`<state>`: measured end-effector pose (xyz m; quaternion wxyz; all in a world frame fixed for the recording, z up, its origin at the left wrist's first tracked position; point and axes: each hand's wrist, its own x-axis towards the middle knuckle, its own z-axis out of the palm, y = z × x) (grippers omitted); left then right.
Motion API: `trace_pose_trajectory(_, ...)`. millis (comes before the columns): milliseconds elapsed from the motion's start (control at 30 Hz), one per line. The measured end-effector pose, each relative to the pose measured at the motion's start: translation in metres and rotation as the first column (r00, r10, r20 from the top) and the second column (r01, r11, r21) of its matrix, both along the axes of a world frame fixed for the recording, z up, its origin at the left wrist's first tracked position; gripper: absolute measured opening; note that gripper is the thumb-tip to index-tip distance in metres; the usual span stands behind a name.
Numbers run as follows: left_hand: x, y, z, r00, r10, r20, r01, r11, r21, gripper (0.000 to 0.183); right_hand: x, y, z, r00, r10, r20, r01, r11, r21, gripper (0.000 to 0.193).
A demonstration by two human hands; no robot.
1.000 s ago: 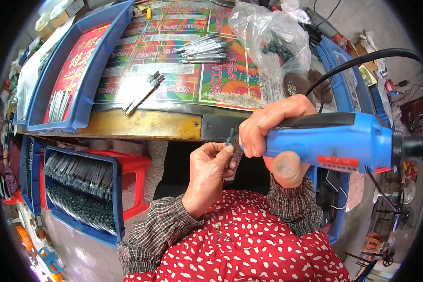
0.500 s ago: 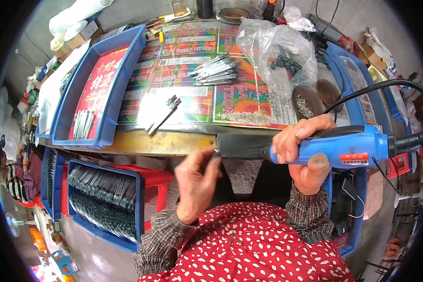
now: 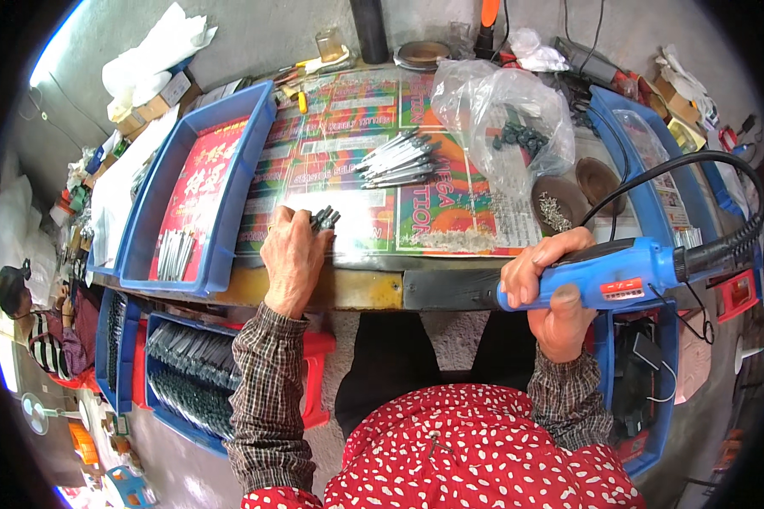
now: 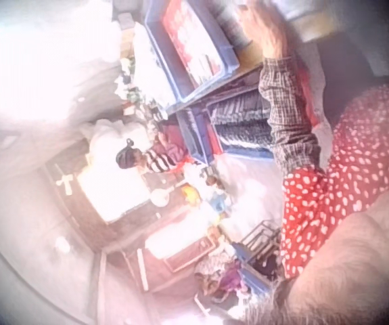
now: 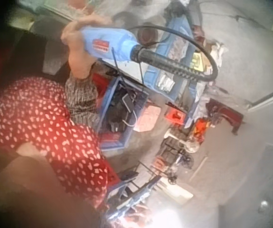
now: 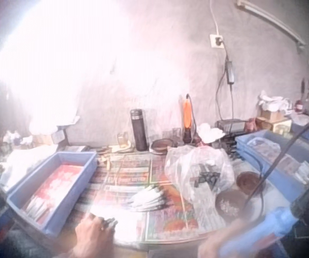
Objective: The person attaches or adjusts small metal plates on an electronic component using an electric screwdriver.
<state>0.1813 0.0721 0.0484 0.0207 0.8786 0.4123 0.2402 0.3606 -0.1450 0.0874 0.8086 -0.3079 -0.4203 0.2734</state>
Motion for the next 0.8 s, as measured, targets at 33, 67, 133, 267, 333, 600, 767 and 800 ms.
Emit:
trace_pose_trajectory(33,0.001,0.002,0.0,1.0,-0.005,0.004,0.005,1.0,0.008,0.03,0.001,-0.001,0.0,1.0,-0.005,0.004,0.005,1.0,0.008,0.041)
trace_pose_trajectory(67,0.002,0.003,0.001,1.0,-0.011,-0.003,0.011,1.0,-0.004,0.029,0.002,-0.001,-0.001,1.0,-0.005,-0.002,0.005,1.0,0.004,0.041)
trace_pose_trajectory(133,0.001,0.008,0.001,0.999,-0.04,0.008,0.04,0.999,-0.035,0.03,0.002,-0.002,-0.001,1.0,-0.009,-0.006,0.009,1.0,0.003,0.041)
trace_pose_trajectory(267,-0.001,0.015,-0.001,0.995,-0.098,0.03,0.099,0.995,-0.017,0.032,0.003,-0.001,0.0,1.0,-0.02,-0.005,0.02,1.0,0.012,0.04)
trace_pose_trajectory(333,0.0,0.015,0.001,0.995,-0.087,0.038,0.09,0.994,-0.061,0.032,0.003,0.001,-0.001,1.0,-0.015,0.001,0.015,1.0,0.008,0.04)
trace_pose_trajectory(600,0.0,0.019,-0.007,0.987,-0.123,0.1,0.132,0.988,-0.085,0.023,0.001,0.005,-0.001,0.987,-0.103,0.122,0.105,0.994,-0.016,0.042)
trace_pose_trajectory(767,0.004,0.017,-0.022,0.959,-0.174,0.224,0.168,0.985,0.048,0.017,-0.001,0.004,0.002,0.975,-0.137,0.178,0.15,0.987,-0.062,0.046)
trace_pose_trajectory(800,0.007,0.016,-0.025,0.961,-0.134,0.243,0.129,0.991,0.035,0.016,-0.001,0.004,0.0,0.975,-0.133,0.179,0.146,0.988,-0.06,0.046)
